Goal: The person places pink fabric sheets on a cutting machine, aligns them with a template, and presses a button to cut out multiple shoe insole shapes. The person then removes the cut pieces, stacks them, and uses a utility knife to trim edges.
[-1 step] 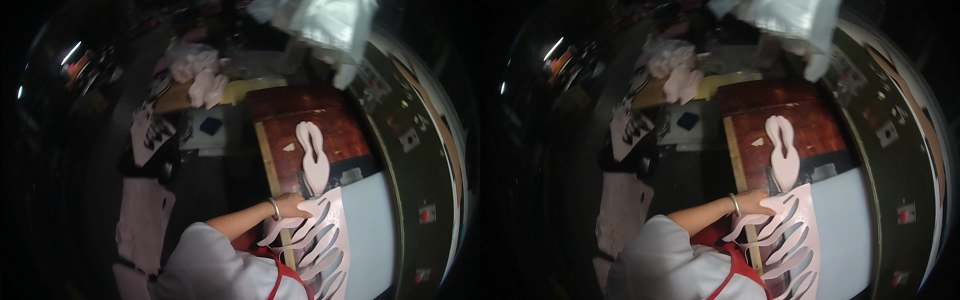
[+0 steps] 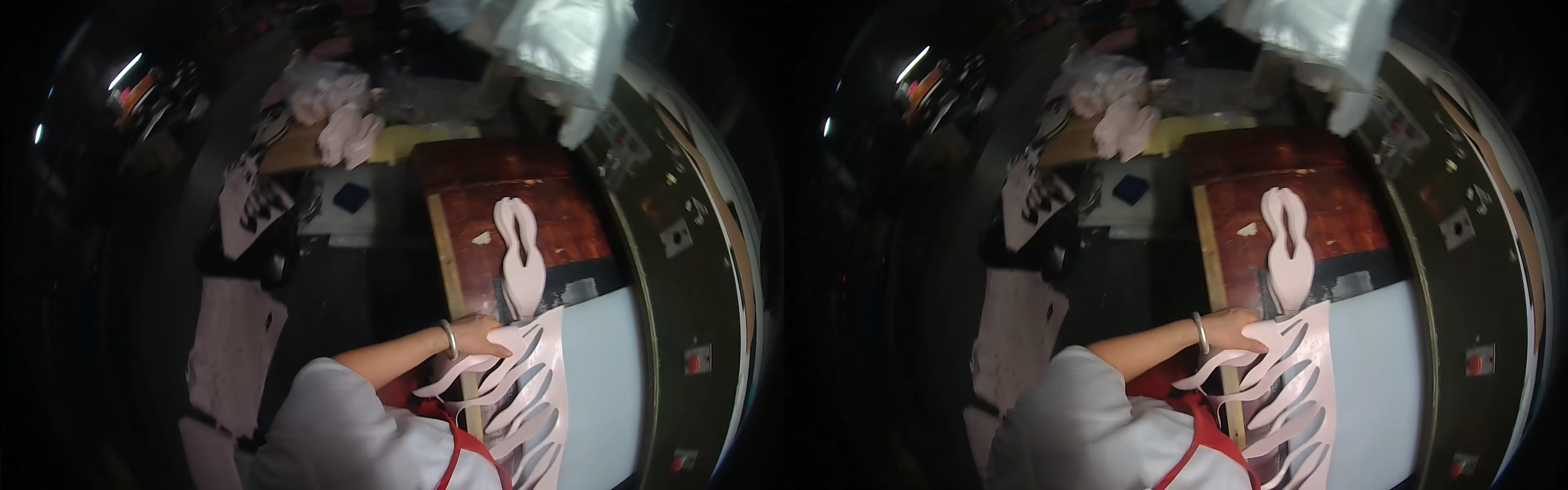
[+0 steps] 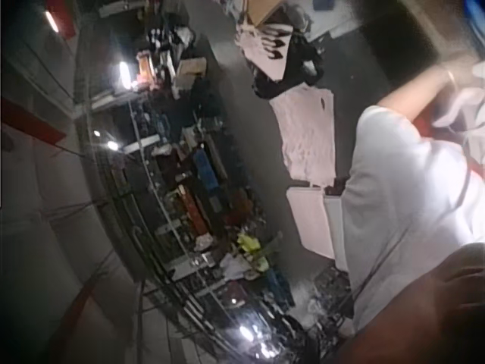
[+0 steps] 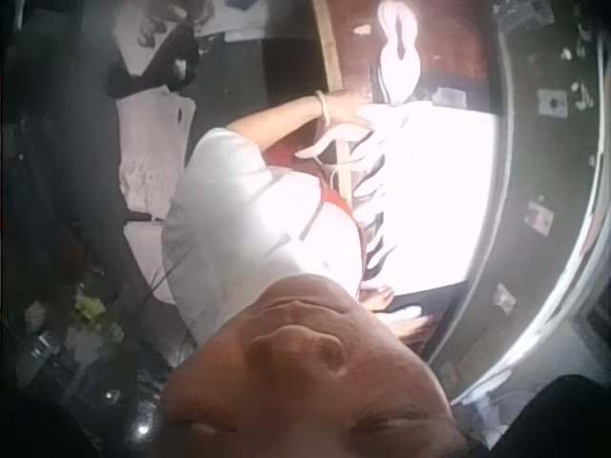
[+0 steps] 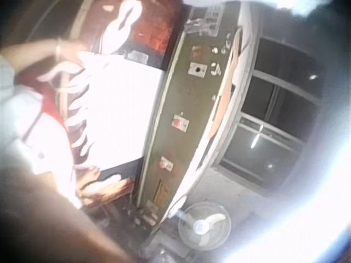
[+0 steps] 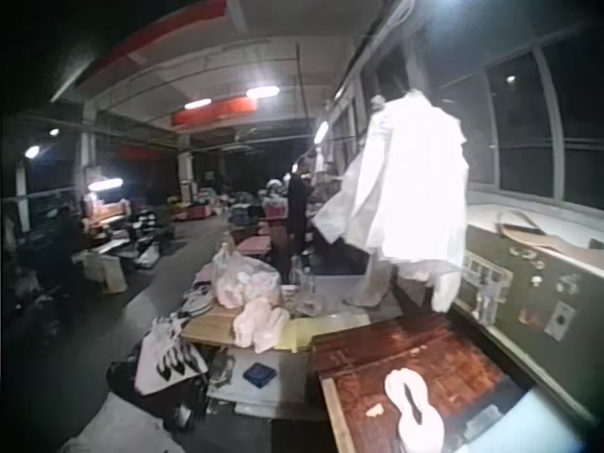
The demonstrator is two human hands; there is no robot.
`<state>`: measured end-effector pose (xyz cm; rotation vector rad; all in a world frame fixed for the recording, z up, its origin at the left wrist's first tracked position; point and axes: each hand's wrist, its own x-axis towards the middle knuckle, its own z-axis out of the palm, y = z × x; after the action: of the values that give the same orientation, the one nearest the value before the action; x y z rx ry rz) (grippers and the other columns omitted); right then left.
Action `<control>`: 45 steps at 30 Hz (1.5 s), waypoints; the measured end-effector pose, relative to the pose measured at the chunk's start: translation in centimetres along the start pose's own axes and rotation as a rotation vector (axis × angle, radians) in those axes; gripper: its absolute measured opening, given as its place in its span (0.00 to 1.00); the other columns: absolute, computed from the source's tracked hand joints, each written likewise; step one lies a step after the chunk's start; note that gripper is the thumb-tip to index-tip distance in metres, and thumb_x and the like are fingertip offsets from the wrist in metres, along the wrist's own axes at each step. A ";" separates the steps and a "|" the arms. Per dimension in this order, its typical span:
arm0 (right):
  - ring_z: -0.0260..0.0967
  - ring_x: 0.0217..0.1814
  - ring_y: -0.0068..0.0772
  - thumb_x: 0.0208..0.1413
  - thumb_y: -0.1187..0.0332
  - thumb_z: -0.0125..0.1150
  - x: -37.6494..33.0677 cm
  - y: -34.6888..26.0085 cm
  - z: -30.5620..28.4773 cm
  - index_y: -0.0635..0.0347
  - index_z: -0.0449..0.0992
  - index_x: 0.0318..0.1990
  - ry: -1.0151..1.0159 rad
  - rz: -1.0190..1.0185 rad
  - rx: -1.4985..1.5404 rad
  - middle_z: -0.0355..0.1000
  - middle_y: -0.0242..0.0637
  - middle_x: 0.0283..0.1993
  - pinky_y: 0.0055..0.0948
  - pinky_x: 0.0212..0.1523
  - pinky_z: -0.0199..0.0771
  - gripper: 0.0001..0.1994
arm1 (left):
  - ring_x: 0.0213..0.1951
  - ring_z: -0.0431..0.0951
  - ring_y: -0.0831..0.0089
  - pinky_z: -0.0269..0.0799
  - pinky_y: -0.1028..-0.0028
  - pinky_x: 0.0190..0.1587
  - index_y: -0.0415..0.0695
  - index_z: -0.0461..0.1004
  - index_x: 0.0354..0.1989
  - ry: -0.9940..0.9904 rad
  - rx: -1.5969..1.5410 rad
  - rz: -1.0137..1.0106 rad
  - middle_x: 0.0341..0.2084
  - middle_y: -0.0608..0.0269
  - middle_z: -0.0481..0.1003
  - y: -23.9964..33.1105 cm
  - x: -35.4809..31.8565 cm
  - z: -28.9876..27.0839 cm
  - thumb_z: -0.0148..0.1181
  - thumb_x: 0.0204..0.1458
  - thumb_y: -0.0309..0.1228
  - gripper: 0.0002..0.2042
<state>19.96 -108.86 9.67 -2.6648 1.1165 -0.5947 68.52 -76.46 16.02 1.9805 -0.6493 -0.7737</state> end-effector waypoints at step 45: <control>0.72 0.46 0.38 0.50 0.62 0.62 -57.2 -53.3 4.3 0.59 0.78 0.36 -1.328 -2.399 -0.051 0.76 0.43 0.39 0.38 0.49 0.72 0.11 | 0.23 0.71 0.74 0.64 0.75 0.21 0.44 0.72 0.41 2.264 -0.895 -1.173 0.29 0.62 0.72 -45.6 -107.1 21.1 0.58 0.50 0.60 0.28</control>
<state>19.50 -30.63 6.49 -1.8682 -2.3053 0.9743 -12.04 7.85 -3.91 0.9870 1.8523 0.7776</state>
